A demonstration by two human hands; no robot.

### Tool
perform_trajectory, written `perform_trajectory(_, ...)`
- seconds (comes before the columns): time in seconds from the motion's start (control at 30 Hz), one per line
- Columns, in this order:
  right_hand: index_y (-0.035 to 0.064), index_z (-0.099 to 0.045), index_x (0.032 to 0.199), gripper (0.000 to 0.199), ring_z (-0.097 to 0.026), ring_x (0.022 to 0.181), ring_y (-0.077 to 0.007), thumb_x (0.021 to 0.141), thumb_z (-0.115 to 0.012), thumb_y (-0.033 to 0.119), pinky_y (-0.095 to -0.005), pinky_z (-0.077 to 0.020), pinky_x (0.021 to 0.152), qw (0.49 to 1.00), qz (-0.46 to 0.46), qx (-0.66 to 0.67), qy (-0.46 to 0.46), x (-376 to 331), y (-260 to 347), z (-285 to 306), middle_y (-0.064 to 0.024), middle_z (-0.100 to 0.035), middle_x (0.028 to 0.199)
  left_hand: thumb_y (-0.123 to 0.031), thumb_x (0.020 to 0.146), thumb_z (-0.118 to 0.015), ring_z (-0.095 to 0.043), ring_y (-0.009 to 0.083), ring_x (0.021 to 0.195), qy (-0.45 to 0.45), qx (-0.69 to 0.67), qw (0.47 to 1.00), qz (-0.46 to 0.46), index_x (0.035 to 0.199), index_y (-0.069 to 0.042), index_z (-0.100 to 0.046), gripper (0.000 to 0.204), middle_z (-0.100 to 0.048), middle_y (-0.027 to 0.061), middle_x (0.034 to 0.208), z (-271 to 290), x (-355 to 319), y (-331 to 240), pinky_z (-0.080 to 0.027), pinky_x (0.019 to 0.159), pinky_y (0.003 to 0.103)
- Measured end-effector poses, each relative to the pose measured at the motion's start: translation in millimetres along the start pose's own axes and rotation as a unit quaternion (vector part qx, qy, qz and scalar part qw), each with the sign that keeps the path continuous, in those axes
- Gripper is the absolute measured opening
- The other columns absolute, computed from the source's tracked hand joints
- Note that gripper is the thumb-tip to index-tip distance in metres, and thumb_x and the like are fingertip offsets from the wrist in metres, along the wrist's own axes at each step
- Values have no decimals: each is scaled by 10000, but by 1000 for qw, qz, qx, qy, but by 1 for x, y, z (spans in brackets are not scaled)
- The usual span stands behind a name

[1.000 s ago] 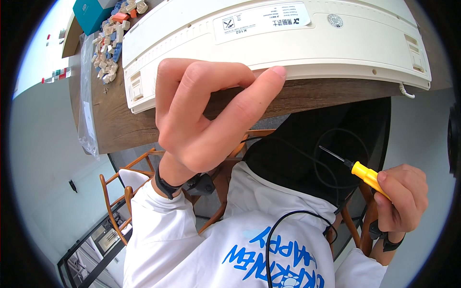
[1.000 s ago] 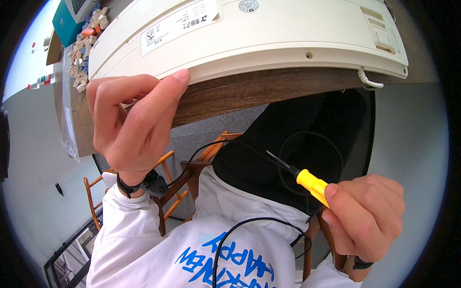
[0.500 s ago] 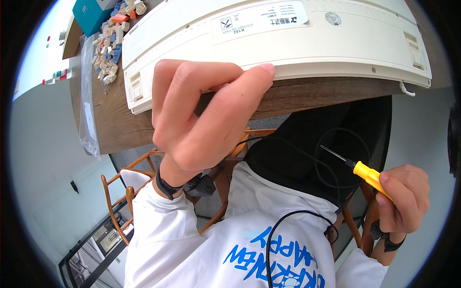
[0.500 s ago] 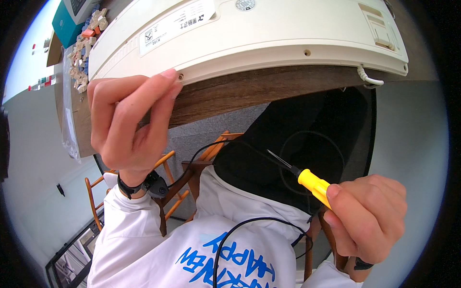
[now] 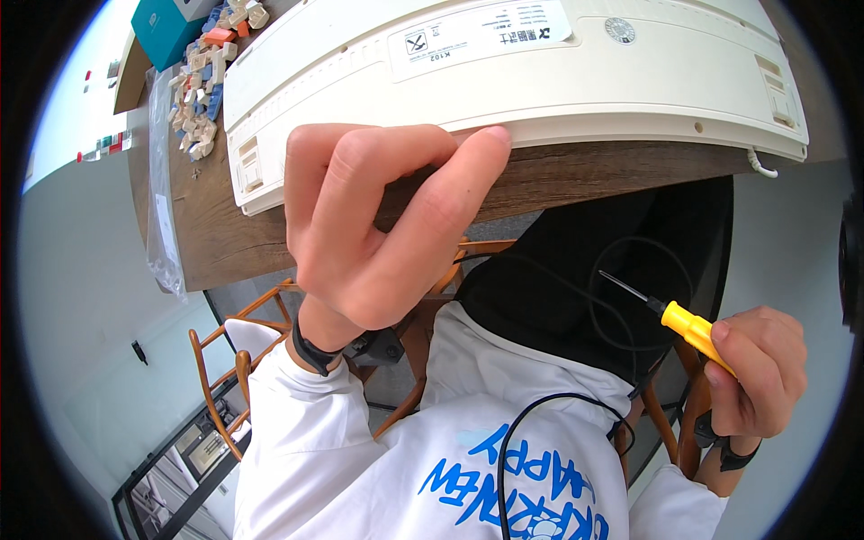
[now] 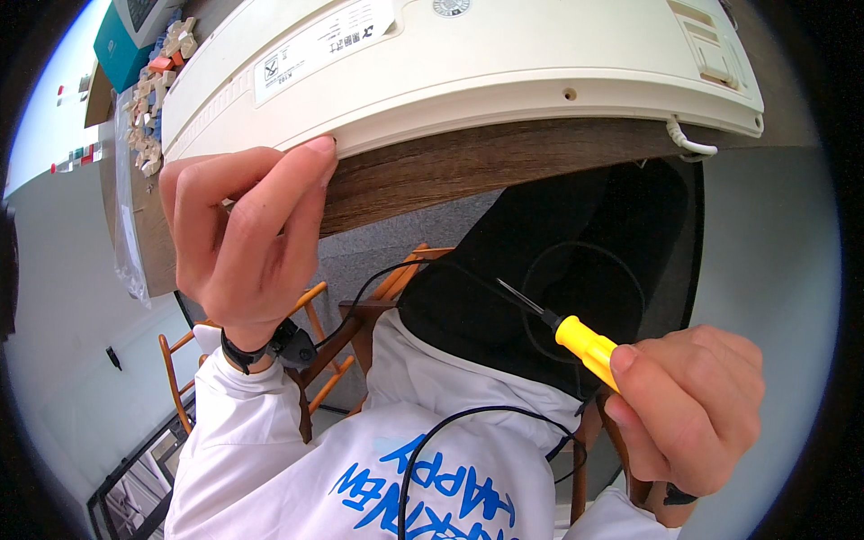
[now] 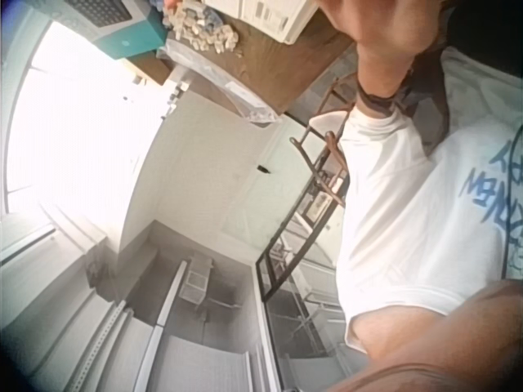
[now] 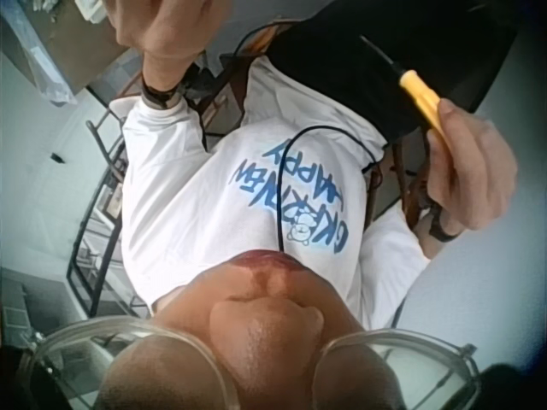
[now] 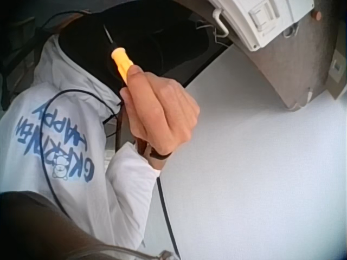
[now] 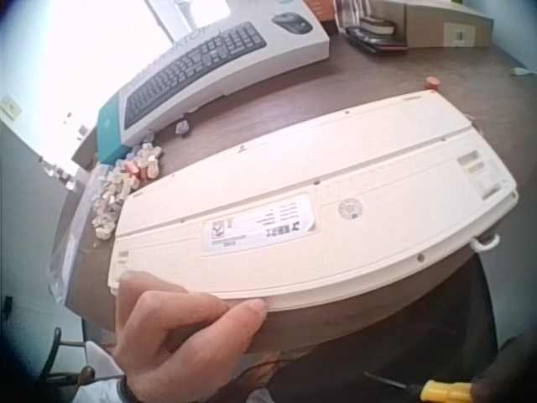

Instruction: The person uses a yellow-handled screwdriver to remove screws from the underside of a white keyboard. They unscrew multiple fasteners along the edges and center, placing removed screws on the table. The keyboard remains on the desk throughout the clip.

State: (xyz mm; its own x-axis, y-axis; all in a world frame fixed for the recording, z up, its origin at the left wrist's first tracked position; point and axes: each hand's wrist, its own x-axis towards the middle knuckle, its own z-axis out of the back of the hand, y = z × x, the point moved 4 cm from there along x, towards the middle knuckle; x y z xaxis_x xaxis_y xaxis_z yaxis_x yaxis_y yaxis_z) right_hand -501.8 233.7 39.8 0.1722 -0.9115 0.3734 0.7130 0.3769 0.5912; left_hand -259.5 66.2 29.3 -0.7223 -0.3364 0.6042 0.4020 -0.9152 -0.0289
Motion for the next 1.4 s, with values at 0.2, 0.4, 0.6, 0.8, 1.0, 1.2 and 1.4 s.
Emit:
perform_trajectory(0.2, 24, -711, 978, 155, -630, 525, -191, 888, -744, 145, -262, -448, 453, 1000, -2, -2, -3, 1, 1, -1, -120, -691, 728, 30, 761, -887, -596, 179, 752, -27, -27, 999, 14, 1057, -98, -817, 330, -660, 31, 878, -3, -2, 1, -467, 609, 277)
perform_trajectory(0.4, 25, -710, 982, 153, -633, 526, -193, 899, -738, 149, -264, -454, 456, 1000, -5, -6, 1, 0, 1, -1, -118, -692, 728, 40, 748, -887, -606, 183, 753, -10, -36, 999, 1, 1046, -80, -812, 331, -655, 40, 878, -2, -2, 1, -475, 609, 275)
perform_trajectory(0.6, 15, -707, 988, 163, -631, 523, -198, 893, -738, 144, -272, -452, 453, 1000, -6, 0, 2, -1, 0, -1, -125, -692, 730, 41, 741, -888, -604, 182, 757, -9, -22, 1000, -1, 1040, -79, -817, 330, -658, 39, 881, -2, -2, 0, -472, 607, 277)
perform_trajectory(0.8, -4, -701, 983, 172, -624, 512, -207, 872, -738, 122, -279, -445, 442, 1000, 0, 11, 1, 0, -1, -1, -138, -687, 722, 44, 745, -890, -600, 180, 738, -11, -19, 1000, 2, 1038, -74, -820, 323, -665, 48, 884, -2, -2, -2, -467, 603, 280)
perform_trajectory(1.0, -7, -695, 978, 170, -621, 505, -207, 869, -734, 116, -276, -443, 435, 1000, 9, 13, 4, 1, -2, -1, -140, -685, 713, 46, 751, -894, -604, 178, 719, -24, -32, 999, 4, 1040, -70, -814, 322, -670, 57, 888, -3, -4, 0, -462, 586, 278)
perform_trajectory(1.2, -1, -693, 981, 167, -621, 509, -203, 884, -731, 129, -273, -443, 442, 1000, 9, 10, 6, 2, -2, -1, -142, -686, 717, 49, 748, -894, -608, 178, 716, -26, -48, 999, 0, 1047, -74, -803, 336, -667, 53, 894, -1, -5, 2, -465, 583, 279)
perform_trajectory(1.4, 7, -696, 993, 163, -624, 521, -203, 896, -728, 134, -273, -447, 456, 1000, -6, 8, 12, 1, -2, -2, -132, -687, 728, 41, 748, -895, -611, 180, 743, -6, -39, 999, 7, 1045, -93, -808, 336, -661, 37, 904, 0, -2, 2, -474, 600, 279)
